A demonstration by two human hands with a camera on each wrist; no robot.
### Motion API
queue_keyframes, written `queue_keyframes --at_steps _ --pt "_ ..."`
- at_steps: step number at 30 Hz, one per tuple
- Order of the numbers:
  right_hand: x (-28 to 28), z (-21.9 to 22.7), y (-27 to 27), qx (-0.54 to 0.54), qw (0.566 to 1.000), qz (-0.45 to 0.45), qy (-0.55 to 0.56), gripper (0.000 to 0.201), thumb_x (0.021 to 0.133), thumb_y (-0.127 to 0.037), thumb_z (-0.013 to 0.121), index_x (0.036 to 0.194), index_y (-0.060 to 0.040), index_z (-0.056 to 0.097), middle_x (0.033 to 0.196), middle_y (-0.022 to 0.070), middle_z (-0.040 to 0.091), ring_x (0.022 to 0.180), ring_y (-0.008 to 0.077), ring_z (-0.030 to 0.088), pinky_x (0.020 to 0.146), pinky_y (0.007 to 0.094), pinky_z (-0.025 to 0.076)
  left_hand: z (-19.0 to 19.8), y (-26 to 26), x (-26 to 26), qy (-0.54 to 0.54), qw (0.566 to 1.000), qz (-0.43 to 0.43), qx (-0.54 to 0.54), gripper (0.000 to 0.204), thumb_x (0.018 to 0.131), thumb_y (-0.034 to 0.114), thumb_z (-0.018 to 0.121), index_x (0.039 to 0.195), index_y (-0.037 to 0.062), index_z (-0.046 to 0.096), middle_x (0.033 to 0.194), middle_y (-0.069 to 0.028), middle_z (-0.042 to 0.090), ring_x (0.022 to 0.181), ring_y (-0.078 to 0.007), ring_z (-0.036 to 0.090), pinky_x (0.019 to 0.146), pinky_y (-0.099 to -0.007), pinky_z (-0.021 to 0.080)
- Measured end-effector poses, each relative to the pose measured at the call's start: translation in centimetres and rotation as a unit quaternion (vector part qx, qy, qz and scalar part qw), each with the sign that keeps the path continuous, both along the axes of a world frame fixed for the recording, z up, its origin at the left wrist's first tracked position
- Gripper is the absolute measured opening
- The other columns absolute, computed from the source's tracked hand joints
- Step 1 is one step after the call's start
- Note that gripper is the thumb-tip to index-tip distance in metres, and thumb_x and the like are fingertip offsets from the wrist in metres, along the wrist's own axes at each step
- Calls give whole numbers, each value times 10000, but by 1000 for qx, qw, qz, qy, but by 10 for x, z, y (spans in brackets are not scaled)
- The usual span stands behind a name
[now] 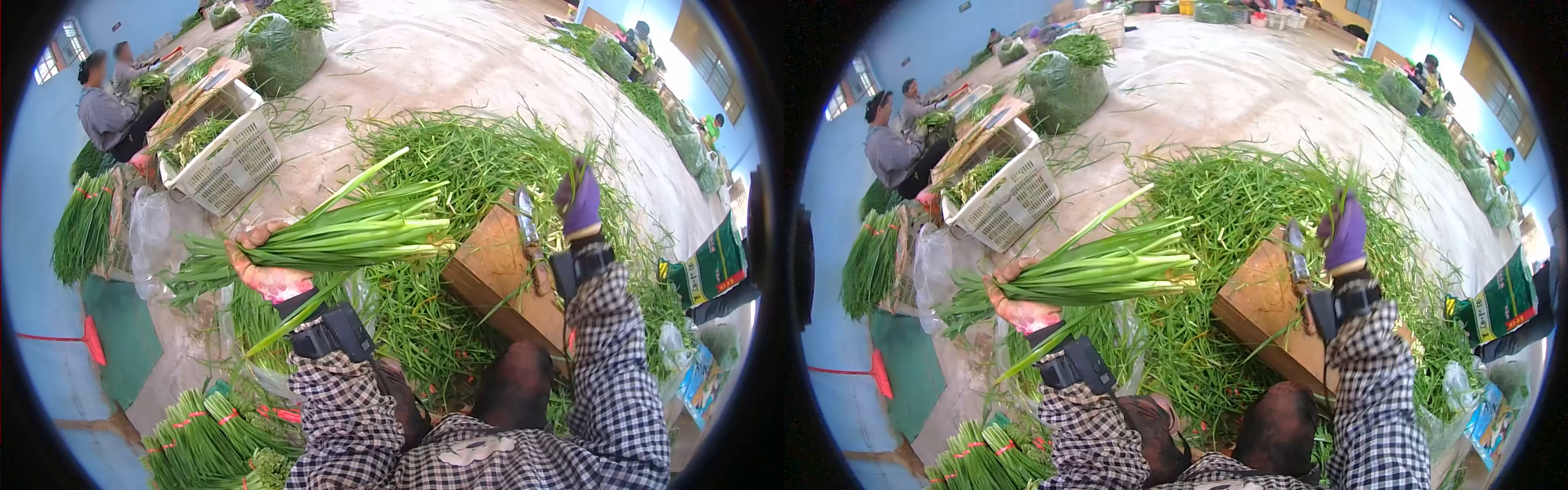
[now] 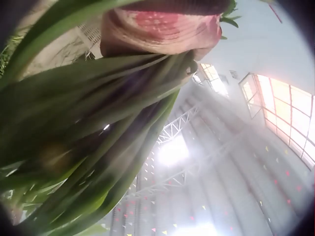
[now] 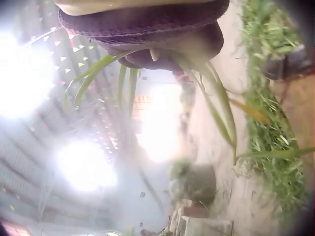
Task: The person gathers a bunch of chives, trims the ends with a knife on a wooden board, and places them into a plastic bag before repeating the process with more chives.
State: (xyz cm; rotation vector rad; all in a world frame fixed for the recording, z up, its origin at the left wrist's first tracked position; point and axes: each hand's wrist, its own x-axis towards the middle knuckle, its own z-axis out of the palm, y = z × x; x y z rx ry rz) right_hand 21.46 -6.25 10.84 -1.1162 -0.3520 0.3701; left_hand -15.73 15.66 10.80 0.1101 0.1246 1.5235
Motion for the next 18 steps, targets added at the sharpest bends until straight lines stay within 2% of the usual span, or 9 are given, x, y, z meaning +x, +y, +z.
queue_keyframes --at_steps 1,3,4,6,9,11,13,17,18 --pt "2 22 12 -26 994 -56 -92 212 863 -354 491 895 -147 522 572 -71 346 414 39 293 368 189 227 2 -2 1 10 1000 17 5 289 834 334 533 631 156 431 576 67 439 572 -103 483 609 -296 436" --pt "65 22 30 -238 925 -47 -293 420 821 -370 534 1109 -69 482 914 86 522 767 185 508 649 312 421 2 -3 1 -8 1000 14 2 291 837 337 528 626 162 430 567 62 432 560 -103 470 596 -295 435" --pt "59 28 45 -343 832 -98 -425 532 798 -394 553 1190 -50 447 1104 168 527 979 256 530 804 370 440 1 -5 3 -10 1000 12 4 291 837 337 528 626 162 430 567 62 432 560 -103 470 596 -295 435" --pt "27 43 38 -588 633 -33 -502 737 734 -464 601 1279 -31 362 1361 238 267 1250 344 286 1006 412 273 1 -5 7 -12 1000 -9 9 298 836 346 529 619 165 433 564 51 437 556 -110 468 588 -295 431" --pt "-52 63 36 -383 751 105 -527 673 709 -436 653 1228 -68 435 1288 201 363 1210 330 335 1009 425 280 6 -12 15 36 999 -9 -2 309 834 358 536 615 163 435 558 42 435 557 -112 468 584 -293 428" --pt "-102 59 37 -218 749 144 -609 584 735 -364 656 1204 -79 455 1242 175 412 1178 303 367 989 416 302 26 -26 29 91 996 -7 -14 271 851 290 538 653 143 426 576 54 417 548 -97 447 572 -280 419" --pt "-147 55 46 -159 752 172 -616 422 745 -225 646 1119 -74 522 1168 126 490 1087 258 455 936 396 358 24 -27 34 91 996 -15 -12 265 851 286 538 659 142 428 575 54 417 544 -95 447 570 -277 420" --pt "-164 38 58 -210 696 233 -646 238 772 -163 607 985 -65 568 985 92 556 846 193 547 746 332 463 11 -21 31 59 998 -22 -1 242 852 264 536 675 137 431 575 50 416 529 -95 442 571 -276 430" --pt "-164 35 57 -169 861 237 -416 179 776 -154 594 930 -64 572 904 65 553 773 157 543 691 293 459 11 -22 30 59 998 -20 -3 242 852 264 536 675 137 431 575 50 416 529 -95 442 571 -276 430"
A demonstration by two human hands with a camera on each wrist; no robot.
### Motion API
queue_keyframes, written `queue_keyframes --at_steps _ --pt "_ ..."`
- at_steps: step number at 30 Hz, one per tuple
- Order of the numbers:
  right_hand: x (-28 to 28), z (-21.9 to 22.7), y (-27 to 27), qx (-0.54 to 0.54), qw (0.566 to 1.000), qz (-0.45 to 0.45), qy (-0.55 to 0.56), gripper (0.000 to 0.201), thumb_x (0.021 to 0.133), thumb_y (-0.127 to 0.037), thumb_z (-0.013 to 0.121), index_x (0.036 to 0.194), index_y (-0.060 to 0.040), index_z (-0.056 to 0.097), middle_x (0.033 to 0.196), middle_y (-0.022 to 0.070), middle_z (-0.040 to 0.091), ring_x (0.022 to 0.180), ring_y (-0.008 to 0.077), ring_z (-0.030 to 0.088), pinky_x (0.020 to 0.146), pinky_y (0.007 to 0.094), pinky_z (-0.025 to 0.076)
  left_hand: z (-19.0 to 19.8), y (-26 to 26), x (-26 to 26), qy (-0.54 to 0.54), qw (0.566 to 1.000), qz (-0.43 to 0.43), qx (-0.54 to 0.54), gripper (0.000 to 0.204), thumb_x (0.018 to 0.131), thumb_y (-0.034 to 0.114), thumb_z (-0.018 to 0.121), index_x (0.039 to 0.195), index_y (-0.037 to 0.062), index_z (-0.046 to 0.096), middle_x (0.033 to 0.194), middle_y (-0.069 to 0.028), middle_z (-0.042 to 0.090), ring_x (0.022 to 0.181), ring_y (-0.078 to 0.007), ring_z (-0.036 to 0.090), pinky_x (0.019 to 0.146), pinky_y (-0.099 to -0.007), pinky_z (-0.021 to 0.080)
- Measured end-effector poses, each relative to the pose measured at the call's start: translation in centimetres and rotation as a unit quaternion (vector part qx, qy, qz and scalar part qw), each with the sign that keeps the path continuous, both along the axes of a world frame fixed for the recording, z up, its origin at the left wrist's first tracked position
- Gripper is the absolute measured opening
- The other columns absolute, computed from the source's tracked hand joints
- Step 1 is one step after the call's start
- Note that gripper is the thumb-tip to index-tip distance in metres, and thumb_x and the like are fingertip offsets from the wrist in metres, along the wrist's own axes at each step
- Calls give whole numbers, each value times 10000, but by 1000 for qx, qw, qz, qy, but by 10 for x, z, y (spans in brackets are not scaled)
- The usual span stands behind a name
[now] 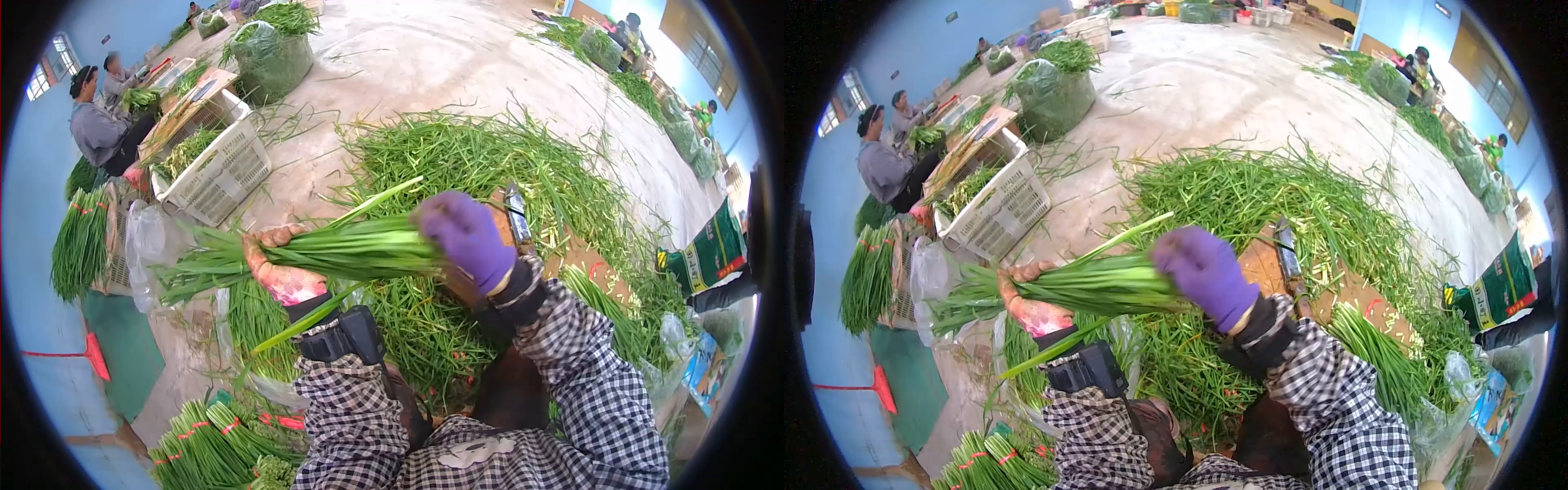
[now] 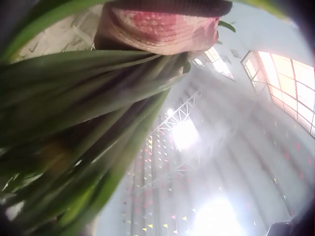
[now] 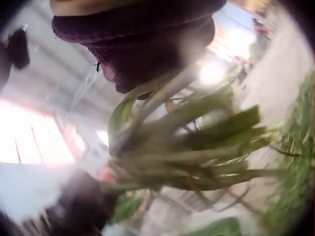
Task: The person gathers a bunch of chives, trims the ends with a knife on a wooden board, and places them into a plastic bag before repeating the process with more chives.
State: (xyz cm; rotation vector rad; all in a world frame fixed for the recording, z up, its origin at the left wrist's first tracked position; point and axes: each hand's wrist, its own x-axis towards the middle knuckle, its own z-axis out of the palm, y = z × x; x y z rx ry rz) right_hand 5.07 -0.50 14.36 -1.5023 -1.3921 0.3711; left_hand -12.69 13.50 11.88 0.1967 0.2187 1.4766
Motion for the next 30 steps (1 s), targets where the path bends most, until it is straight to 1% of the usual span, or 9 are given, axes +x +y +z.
queue_keyframes --at_steps 1,3,4,8,15,21,24,27,30 --pt "2 -4 -1 5 959 -57 277 124 781 -145 580 875 -64 575 822 37 549 701 121 539 636 254 454 1 0 -1 6 1000 10 -6 246 855 269 525 670 137 430 574 47 424 527 -102 448 573 -286 437" --pt "54 -9 -16 68 986 -153 18 121 852 -161 501 879 -54 551 790 21 534 684 87 512 619 213 440 -5 4 -5 15 1000 17 -10 250 857 274 514 666 137 429 574 44 432 526 -110 454 576 -296 444" --pt "73 -17 -21 137 907 -111 381 154 862 -182 500 885 -35 541 807 35 536 688 83 509 614 203 436 -15 14 -11 31 998 43 -36 278 851 294 515 635 150 417 561 45 415 532 -109 446 577 -295 433" --pt "89 -36 -60 -269 961 -52 22 368 832 -259 554 1094 -3 522 990 131 562 811 205 565 753 296 457 -13 16 -12 7 999 39 -17 304 850 316 510 608 161 412 552 47 403 546 -108 449 596 -305 423" --pt "12 -33 -21 -89 987 135 12 411 829 -271 549 1151 -20 505 1084 167 547 872 290 576 768 348 457 10 -6 4 -67 997 -28 25 253 857 247 506 649 126 429 560 33 404 543 -117 451 558 -290 413" --pt "28 -43 -40 -64 991 -79 -82 246 833 -224 509 917 -19 616 771 177 606 753 295 591 672 333 470 -7 9 -4 -1 1000 0 27 274 827 303 509 634 124 435 576 19 431 548 -149 459 582 -315 423" --pt "100 -84 -63 -139 919 -188 318 307 849 -240 498 1081 -47 552 797 34 588 698 126 572 604 247 460 -2 8 -11 126 984 119 -43 293 796 345 505 620 124 427 592 -7 477 578 -203 498 611 -374 442" --pt "111 -76 -73 -318 915 -188 163 362 841 -254 535 1126 -32 516 891 64 583 791 144 565 691 243 461 -14 17 -18 70 991 89 -70 311 817 404 506 628 159 481 602 -4 545 598 -202 537 615 -401 477" --pt "64 -66 -61 -255 957 79 115 465 827 -286 574 1157 16 449 1016 119 516 936 178 509 832 265 422 -22 18 -10 15 996 52 -70 298 813 409 522 632 175 477 612 39 540 594 -146 516 620 -354 461"
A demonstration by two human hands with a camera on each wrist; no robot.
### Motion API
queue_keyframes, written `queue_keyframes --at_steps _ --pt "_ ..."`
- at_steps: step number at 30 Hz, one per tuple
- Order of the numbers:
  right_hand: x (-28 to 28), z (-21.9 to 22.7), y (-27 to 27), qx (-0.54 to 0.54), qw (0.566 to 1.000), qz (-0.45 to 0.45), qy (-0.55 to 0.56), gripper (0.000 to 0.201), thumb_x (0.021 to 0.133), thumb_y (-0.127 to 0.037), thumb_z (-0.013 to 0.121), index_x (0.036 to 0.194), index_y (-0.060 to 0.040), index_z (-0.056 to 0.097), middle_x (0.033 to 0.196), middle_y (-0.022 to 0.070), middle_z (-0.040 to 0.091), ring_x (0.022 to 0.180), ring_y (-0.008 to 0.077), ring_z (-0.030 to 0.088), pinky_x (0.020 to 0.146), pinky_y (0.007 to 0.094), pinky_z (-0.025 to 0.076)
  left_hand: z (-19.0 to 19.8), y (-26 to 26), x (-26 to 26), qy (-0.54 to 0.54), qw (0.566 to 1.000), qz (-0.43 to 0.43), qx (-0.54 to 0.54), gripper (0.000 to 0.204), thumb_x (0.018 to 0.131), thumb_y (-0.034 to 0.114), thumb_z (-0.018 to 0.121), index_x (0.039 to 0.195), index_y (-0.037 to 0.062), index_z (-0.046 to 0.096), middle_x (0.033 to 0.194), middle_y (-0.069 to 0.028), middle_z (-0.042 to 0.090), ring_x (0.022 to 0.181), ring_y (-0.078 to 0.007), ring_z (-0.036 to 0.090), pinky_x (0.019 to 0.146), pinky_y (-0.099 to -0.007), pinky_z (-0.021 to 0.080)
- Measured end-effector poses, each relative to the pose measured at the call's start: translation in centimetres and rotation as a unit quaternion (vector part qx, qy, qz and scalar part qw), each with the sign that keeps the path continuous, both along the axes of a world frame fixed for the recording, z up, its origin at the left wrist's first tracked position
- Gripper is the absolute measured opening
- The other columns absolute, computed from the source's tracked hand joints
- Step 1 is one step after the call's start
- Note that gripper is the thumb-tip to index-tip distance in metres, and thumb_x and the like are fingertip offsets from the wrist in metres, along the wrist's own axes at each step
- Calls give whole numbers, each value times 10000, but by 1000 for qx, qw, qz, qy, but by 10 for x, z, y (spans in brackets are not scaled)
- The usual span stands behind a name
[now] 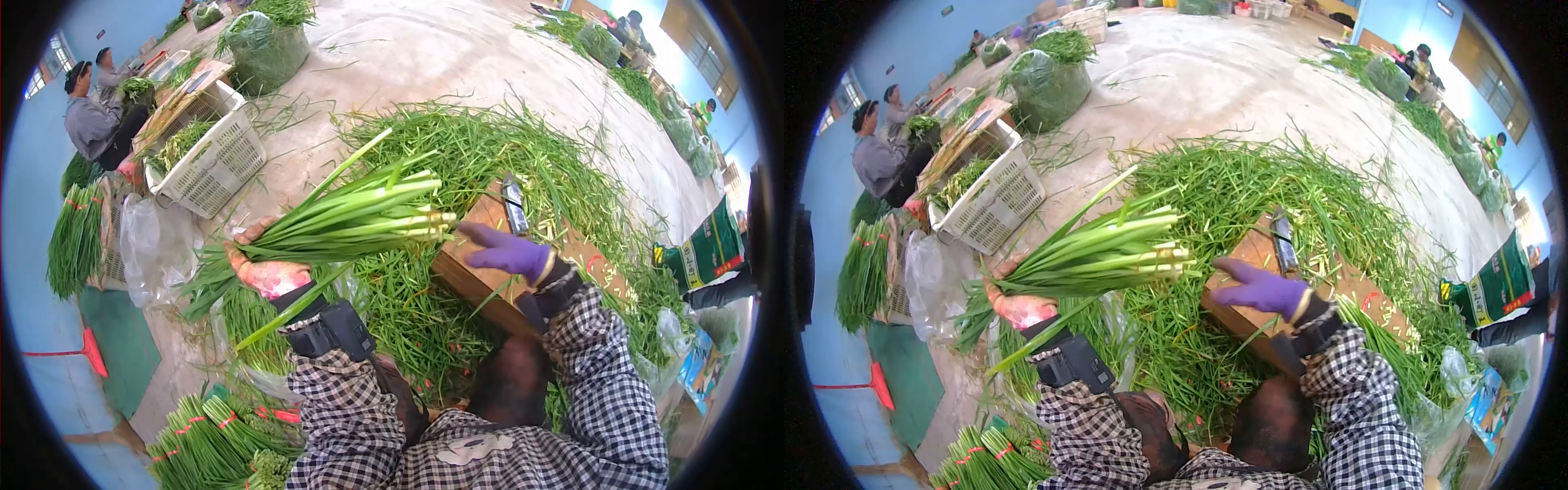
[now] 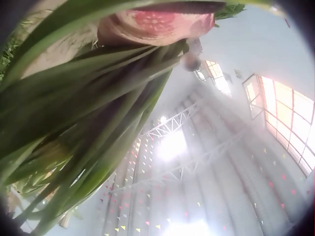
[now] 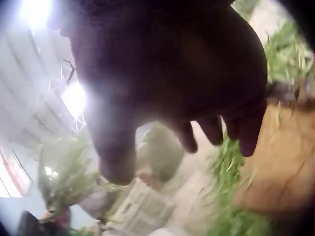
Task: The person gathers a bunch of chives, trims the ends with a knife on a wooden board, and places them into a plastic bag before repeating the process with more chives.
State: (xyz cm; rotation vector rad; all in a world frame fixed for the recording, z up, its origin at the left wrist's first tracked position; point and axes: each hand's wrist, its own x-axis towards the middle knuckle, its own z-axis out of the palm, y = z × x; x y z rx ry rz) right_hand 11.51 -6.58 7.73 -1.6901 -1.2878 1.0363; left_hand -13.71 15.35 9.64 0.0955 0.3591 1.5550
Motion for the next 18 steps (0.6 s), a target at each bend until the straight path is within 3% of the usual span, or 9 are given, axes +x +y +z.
queue_keyframes --at_steps 3,6,7,10,11,13,14,16,18 --pt "-57 8 22 13 939 -23 343 393 867 -311 506 1070 25 487 834 93 543 773 145 545 707 234 457 -15 3 6 7 1000 -5 29 347 855 389 430 667 106 504 660 -48 558 620 -200 532 643 -364 467" --pt "-72 23 41 -29 941 -4 338 346 899 -320 432 960 7 529 580 14 500 475 96 473 478 197 401 -18 3 8 -42 994 -53 87 437 883 398 346 716 41 536 722 -155 594 658 -286 572 655 -409 489" --pt "-80 32 39 -18 951 -57 302 355 911 -340 389 828 -27 534 425 -49 382 307 69 298 335 191 239 -1 -8 15 7 998 -15 64 343 860 377 427 669 104 508 661 -57 559 636 -225 546 654 -393 474" --pt "-60 54 10 -81 944 -17 320 340 912 -324 384 780 -41 518 423 -40 369 308 72 296 309 201 219 -2 -4 8 62 998 13 17 294 838 370 503 625 168 483 606 37 529 631 -188 535 660 -411 465" --pt "-40 39 4 70 979 33 186 335 913 -318 377 766 -47 510 425 -40 362 305 70 293 301 198 206 -3 -2 6 57 998 13 26 298 837 377 503 627 167 483 608 33 530 632 -192 537 656 -412 468" --pt "-2 30 -19 139 964 -9 228 323 916 -304 366 765 -54 503 432 -33 360 310 75 310 303 195 225 -5 0 3 37 998 23 46 301 836 395 509 646 162 483 617 26 529 628 -198 543 630 -410 475" --pt "13 38 -31 56 910 -99 398 315 917 -297 361 777 -54 505 439 -25 365 319 81 331 314 194 258 -2 0 3 36 998 24 46 301 836 395 509 646 162 483 617 26 529 628 -198 543 630 -410 475" --pt "31 55 -31 52 974 -177 132 296 910 -290 394 901 -26 528 535 9 458 388 86 411 375 197 334 3 -2 1 62 997 39 18 308 839 397 507 651 157 466 620 24 528 623 -192 544 607 -395 473" --pt "52 34 -40 11 988 -142 59 402 853 -333 501 1063 10 500 809 117 561 662 177 563 599 272 469 2 -5 0 63 997 27 25 314 845 395 501 647 155 454 609 25 513 614 -185 533 605 -385 467"
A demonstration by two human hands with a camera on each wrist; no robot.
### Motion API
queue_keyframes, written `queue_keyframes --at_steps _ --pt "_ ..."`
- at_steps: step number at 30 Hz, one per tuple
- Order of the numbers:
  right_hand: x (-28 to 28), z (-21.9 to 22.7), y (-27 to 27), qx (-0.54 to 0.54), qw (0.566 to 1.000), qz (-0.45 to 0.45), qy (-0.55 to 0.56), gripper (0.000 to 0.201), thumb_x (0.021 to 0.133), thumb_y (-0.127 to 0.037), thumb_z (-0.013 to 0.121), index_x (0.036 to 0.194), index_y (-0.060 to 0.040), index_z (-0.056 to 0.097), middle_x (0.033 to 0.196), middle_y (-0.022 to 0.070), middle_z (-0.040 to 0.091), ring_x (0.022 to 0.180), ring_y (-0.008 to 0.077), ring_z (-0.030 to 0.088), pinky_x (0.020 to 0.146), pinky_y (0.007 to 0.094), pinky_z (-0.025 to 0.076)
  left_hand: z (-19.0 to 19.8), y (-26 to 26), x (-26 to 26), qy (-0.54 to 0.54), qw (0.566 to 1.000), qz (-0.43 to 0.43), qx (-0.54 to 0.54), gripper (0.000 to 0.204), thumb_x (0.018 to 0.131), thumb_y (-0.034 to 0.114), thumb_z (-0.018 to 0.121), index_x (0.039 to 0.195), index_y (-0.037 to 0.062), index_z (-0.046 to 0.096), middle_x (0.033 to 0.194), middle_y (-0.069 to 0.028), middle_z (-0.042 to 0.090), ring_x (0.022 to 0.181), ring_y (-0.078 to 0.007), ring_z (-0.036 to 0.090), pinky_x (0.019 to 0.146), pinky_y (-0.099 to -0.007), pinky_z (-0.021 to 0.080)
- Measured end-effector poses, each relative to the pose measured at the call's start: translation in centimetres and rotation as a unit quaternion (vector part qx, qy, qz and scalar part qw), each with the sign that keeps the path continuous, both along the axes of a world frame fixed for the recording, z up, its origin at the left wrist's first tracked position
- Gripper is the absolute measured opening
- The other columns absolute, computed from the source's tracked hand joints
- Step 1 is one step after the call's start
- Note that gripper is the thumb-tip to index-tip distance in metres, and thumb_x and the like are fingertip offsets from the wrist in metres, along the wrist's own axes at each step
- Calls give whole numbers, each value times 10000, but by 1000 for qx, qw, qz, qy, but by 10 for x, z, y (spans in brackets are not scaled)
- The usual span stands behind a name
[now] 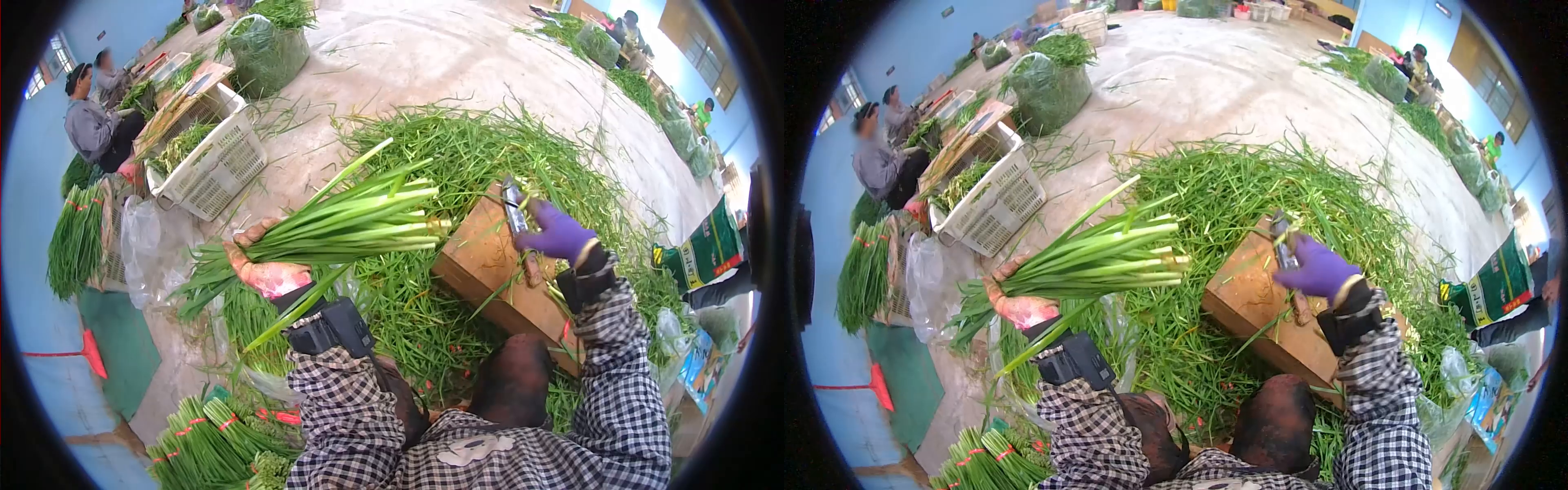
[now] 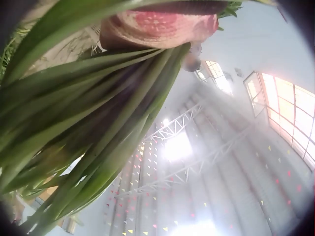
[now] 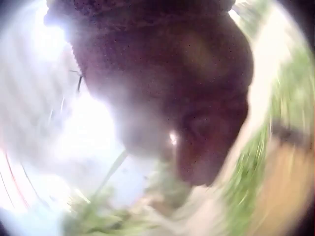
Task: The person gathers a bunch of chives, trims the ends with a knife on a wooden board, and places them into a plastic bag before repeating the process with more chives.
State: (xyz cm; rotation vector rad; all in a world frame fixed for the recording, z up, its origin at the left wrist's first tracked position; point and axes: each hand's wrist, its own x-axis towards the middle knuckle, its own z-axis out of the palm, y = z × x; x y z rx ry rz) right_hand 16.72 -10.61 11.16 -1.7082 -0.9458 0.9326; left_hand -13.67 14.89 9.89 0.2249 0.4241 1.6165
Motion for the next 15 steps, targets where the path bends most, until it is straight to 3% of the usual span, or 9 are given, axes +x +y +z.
queue_keyframes --at_steps 1,2,3,5,6,8,9,11,15 --pt "-11 11 -5 -73 948 48 -306 473 813 -348 552 1117 7 476 961 152 522 828 220 539 720 309 449 2 1 2 0 1000 -7 5 317 848 394 497 646 154 447 603 25 505 609 -181 528 603 -380 464" --pt "-19 18 -4 -140 797 91 -580 562 774 -362 604 1170 5 452 1113 188 484 994 263 516 841 345 430 3 2 3 1 1000 -15 10 321 851 392 494 644 153 441 598 25 498 604 -178 522 602 -376 461" --pt "-28 21 8 -50 889 122 -438 600 731 -362 646 1188 -27 449 1218 205 409 1152 311 399 959 373 337 5 2 4 -59 997 -34 35 325 857 385 486 638 151 431 587 23 478 593 -172 507 605 -368 454" --pt "-68 40 29 93 934 128 -320 521 746 -319 644 1161 -46 488 1134 176 481 1072 288 473 903 357 385 10 -4 9 -105 992 -40 57 330 876 359 464 629 146 415 565 23 421 565 -150 462 623 -351 438" --pt "-85 45 37 92 936 124 -317 521 746 -319 644 1161 -46 488 1134 176 481 1072 288 473 903 357 385 12 -8 11 -101 992 -44 56 330 876 359 464 629 146 415 565 23 421 565 -150 462 623 -351 438" --pt "-109 52 50 59 977 104 -177 377 755 -269 640 1042 -36 568 991 135 548 928 250 539 804 328 428 18 -12 15 -79 988 -61 121 285 842 306 518 638 135 416 583 45 437 572 -124 478 601 -319 435" --pt "-115 48 55 60 977 101 -176 377 755 -269 640 1042 -36 568 991 135 548 928 250 539 804 328 428 19 -11 15 -103 979 -86 152 286 851 289 512 633 135 409 582 58 426 570 -103 471 613 -305 430" --pt "-121 35 64 59 981 91 -162 238 775 -220 618 909 -22 615 851 98 570 770 187 556 695 285 437 21 -13 14 -102 980 -86 150 282 850 289 517 637 138 413 585 57 429 575 -104 473 618 -303 431" --pt "-121 16 61 85 995 57 -16 196 793 -204 593 846 -17 622 795 78 575 721 150 543 646 265 430 13 -7 11 -101 976 -92 169 269 845 305 537 653 149 433 590 52 442 591 -101 481 629 -298 438"
